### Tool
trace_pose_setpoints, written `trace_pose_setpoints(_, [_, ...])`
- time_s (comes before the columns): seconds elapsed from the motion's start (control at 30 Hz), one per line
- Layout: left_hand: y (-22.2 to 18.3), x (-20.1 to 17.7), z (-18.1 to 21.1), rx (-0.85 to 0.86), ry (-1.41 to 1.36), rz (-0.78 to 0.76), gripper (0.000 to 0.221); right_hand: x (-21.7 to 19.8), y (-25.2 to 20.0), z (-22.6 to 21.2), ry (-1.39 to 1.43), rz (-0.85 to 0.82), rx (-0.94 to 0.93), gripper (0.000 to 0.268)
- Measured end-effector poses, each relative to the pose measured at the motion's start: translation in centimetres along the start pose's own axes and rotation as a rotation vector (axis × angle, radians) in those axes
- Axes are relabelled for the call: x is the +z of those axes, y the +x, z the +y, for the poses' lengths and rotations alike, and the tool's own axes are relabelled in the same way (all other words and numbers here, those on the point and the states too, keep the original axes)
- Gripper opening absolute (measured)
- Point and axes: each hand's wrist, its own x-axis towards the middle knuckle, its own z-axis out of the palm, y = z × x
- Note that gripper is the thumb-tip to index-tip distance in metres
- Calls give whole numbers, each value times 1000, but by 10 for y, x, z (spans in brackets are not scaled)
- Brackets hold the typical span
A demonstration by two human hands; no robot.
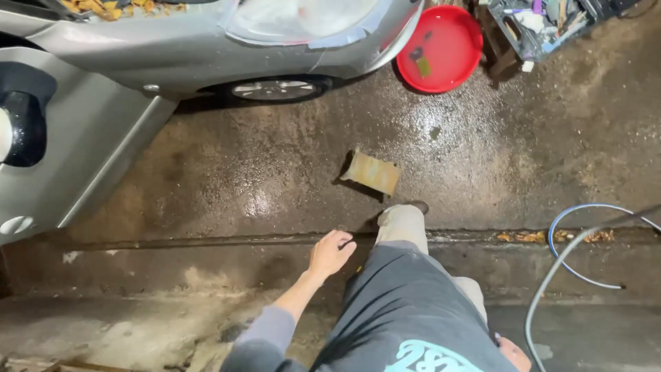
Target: The person cleans the headlight of a silver scooter using a yellow sponge and a purple sanding block. They repeatedly dip the tools into a red basin of water and scrub the headlight surface, which is partially covered with masking tape.
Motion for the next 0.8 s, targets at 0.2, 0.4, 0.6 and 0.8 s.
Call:
trace_pose_setpoints(0.2, [-48, 109, -131, -362, -20, -126, 38, 55, 29, -184, -332, -145, -466, 43])
trace_pose_setpoints(0.4, [-23, 170, -110, -450, -231, -209, 33, 161, 10, -382, -30, -249, -542, 24])
trace_pose_setpoints(0.6, [32, 189, -49, -262, -626, 216, 27, 114, 28, -547, 462, -423, -525, 9])
trace_pose_setpoints(0.8, [70, 175, 20, -347, -481, 298, 41, 55, 191, -546, 141, -218, -676, 23])
